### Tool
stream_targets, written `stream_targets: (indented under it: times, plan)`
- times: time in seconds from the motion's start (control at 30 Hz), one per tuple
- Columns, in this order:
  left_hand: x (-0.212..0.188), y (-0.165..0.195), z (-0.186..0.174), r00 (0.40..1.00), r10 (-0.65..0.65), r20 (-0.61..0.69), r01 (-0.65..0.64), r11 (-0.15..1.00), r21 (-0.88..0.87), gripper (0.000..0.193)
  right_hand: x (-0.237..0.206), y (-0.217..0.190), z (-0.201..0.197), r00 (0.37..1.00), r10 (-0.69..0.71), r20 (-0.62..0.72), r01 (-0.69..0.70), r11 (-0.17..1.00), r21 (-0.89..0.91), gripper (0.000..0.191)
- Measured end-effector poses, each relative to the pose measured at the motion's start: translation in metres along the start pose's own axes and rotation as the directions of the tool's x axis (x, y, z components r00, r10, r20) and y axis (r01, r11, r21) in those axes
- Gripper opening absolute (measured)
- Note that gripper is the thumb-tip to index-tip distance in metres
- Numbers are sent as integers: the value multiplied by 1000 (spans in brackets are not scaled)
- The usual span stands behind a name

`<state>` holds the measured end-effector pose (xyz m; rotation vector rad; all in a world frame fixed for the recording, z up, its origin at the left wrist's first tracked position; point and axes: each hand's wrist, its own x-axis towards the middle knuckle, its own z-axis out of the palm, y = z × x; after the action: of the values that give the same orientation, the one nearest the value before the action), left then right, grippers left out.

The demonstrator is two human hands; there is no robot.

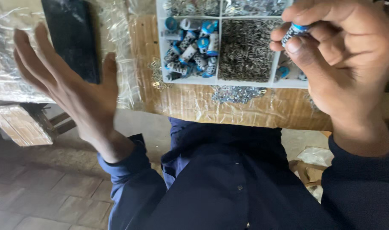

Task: The person sits at a workbench assembling padlock lock cylinders, picking small blue-topped pin parts from a compartment tray and pressing them into the cylinder body held in the other hand, repeating this for successive cylinders, and finally working an assembled cylinder with a key.

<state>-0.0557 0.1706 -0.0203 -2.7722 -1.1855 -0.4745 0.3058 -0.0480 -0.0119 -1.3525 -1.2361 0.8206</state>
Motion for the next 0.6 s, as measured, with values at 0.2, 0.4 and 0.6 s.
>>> stream_targets:
  times: [0.2, 0.4, 0.6]
  plan:
    - [-23, -52, 16, 965, -136, 224, 152, 987, -55, 101, 4, -17, 11, 951, 303, -57, -288, 939, 188, 20]
    - [-3, -39, 19, 980, -133, 151, 134, 991, 6, 95, 3, -17, 12, 957, 284, -59, -268, 944, 192, 20]
    - [4, -33, 23, 979, -170, 112, 169, 985, 25, 86, 4, -11, 9, 961, 274, -36, -264, 947, 182, 20]
